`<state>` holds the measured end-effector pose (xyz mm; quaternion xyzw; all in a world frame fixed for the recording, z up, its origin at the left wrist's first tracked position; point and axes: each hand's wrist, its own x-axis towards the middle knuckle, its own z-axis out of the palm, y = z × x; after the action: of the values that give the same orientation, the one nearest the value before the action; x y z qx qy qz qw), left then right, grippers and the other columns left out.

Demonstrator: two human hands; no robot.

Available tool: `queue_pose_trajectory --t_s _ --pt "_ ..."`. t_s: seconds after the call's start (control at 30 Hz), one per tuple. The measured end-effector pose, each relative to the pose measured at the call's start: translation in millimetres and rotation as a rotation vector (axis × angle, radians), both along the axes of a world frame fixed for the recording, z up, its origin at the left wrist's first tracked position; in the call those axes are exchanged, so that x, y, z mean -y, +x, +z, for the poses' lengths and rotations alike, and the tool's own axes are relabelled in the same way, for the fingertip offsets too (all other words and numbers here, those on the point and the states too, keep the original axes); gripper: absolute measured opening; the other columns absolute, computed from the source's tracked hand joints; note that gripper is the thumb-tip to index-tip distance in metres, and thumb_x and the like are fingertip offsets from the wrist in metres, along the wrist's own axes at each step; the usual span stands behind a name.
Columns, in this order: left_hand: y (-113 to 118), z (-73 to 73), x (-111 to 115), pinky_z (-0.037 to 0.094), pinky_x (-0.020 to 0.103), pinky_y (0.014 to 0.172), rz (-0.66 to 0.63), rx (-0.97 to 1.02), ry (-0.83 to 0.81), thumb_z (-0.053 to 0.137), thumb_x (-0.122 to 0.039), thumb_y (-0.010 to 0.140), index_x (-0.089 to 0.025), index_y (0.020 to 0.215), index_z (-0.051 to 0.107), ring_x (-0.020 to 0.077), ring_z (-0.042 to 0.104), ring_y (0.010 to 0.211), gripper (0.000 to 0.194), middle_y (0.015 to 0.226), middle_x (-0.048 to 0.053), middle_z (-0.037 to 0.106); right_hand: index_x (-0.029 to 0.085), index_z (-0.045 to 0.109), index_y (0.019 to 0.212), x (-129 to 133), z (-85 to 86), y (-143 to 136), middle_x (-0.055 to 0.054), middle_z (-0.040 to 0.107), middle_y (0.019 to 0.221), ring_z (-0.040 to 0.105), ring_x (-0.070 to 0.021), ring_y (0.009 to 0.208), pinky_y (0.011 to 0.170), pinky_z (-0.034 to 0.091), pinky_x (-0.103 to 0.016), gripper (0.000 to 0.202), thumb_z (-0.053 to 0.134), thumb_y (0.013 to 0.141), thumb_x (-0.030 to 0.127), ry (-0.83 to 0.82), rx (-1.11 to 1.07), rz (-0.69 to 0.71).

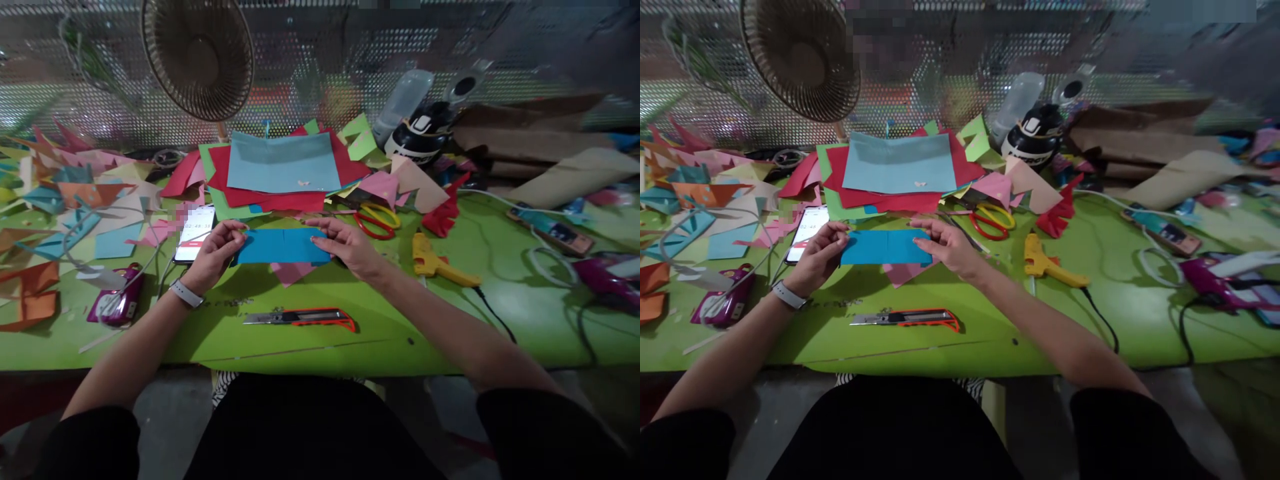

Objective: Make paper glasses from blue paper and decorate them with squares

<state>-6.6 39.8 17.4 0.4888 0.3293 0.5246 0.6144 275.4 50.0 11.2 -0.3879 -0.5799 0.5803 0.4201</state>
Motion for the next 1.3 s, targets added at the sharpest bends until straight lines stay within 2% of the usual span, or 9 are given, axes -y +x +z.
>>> queue_pose_trajectory --t_s 0.27,0.37,0.5,0.63,0.83,0.9,1.0,1.07,1.3 --pt "-8.8 6.0 -0.8 0.048 0.020 0.061 0.032 -0.239 0.149 0.083 -0.032 0.079 -0.022 0.111 0.069 0.0111 0.056 0.070 0.037 0.079 0.000 0.059 0.023 0.065 0.125 0.4 6.5 3.8 -0.005 0.072 0.103 0.065 -0.0169 0.084 0.072 0.058 -0.033 0.039 0.068 0.089 0.039 0.334 0.213 -0.057" --pt "-16.0 13.1 -2.6 0.054 0.034 0.085 0.094 -0.571 0.423 0.085 -0.026 0.075 -0.024 0.121 0.067 0.0184 0.063 0.086 0.049 0.087 0.002 0.065 0.027 0.067 0.126 -3.1 9.2 9.3 -0.007 0.071 0.118 0.065 -0.0237 0.105 0.092 0.056 -0.046 0.035 0.065 0.092 0.036 0.645 0.433 -0.089" --pt "-16.7 25.1 2.5 0.044 0.048 0.106 0.114 -0.999 0.859 0.076 -0.021 0.082 -0.029 0.108 0.073 0.0226 0.063 0.089 0.028 0.087 0.002 0.069 0.029 0.071 0.120 -9.0 3.9 13.8 -0.006 0.074 0.113 0.063 -0.0258 0.114 0.107 0.045 -0.055 0.026 0.058 0.097 0.027 0.984 0.737 -0.084" --pt "-2.2 27.5 21.7 0.048 0.040 0.084 -0.015 -1.292 1.005 0.057 -0.016 0.094 -0.026 0.098 0.070 0.0233 0.060 0.084 0.017 0.084 0.005 0.066 0.028 0.075 0.108 -8.5 -10.5 9.1 -0.005 0.074 0.119 0.059 -0.0259 0.123 0.111 0.042 -0.055 0.024 0.053 0.100 0.023 1.104 0.916 -0.032" --pt "21.9 12.6 45.1 0.037 0.035 0.059 -0.100 -1.661 1.127 0.047 -0.005 0.095 -0.019 0.095 0.065 0.0219 0.055 0.074 0.023 0.080 0.007 0.062 0.026 0.071 0.115 0.7 -31.2 -4.8 -0.007 0.071 0.125 0.060 -0.0237 0.115 0.097 0.048 -0.046 0.030 0.043 0.104 0.019 1.168 0.983 0.101" --pt "24.1 8.8 46.3 0.036 0.035 0.059 -0.122 -1.684 1.144 0.048 -0.006 0.094 -0.019 0.095 0.065 0.0213 0.056 0.074 0.021 0.080 0.006 0.062 0.026 0.071 0.111 2.3 -36.6 -7.1 -0.007 0.073 0.116 0.061 -0.0223 0.104 0.090 0.048 -0.043 0.032 0.041 0.104 0.017 1.180 0.995 0.136" --pt "24.2 8.0 44.2 0.038 0.035 0.062 -0.162 -1.611 1.096 0.057 -0.026 0.095 -0.020 0.095 0.065 0.0224 0.057 0.075 0.010 0.083 0.008 0.064 0.025 0.072 0.107 2.8 -42.8 -7.4 -0.007 0.074 0.108 0.061 -0.0222 0.094 0.084 0.047 -0.042 0.031 0.041 0.104 0.019 1.191 1.016 0.148" --pt "24.0 9.6 41.9 0.041 0.037 0.067 -0.168 -1.565 1.036 0.058 -0.039 0.095 -0.019 0.097 0.066 0.0247 0.060 0.080 0.022 0.089 0.010 0.067 0.024 0.073 0.107 2.5 -45.1 -6.4 -0.008 0.074 0.107 0.060 -0.0226 0.093 0.083 0.046 -0.042 0.031 0.041 0.104 0.021 1.208 1.016 0.148" --pt "14.8 27.8 43.6 0.044 0.036 0.073 -0.264 -1.507 0.757 0.062 -0.036 0.091 -0.021 0.108 0.070 0.0262 0.065 0.083 0.023 0.099 0.010 0.073 0.025 0.071 0.113 2.6 -47.2 -5.5 -0.007 0.074 0.113 0.061 -0.0208 0.096 0.083 0.047 -0.040 0.035 0.039 0.105 0.016 1.263 1.006 0.173"
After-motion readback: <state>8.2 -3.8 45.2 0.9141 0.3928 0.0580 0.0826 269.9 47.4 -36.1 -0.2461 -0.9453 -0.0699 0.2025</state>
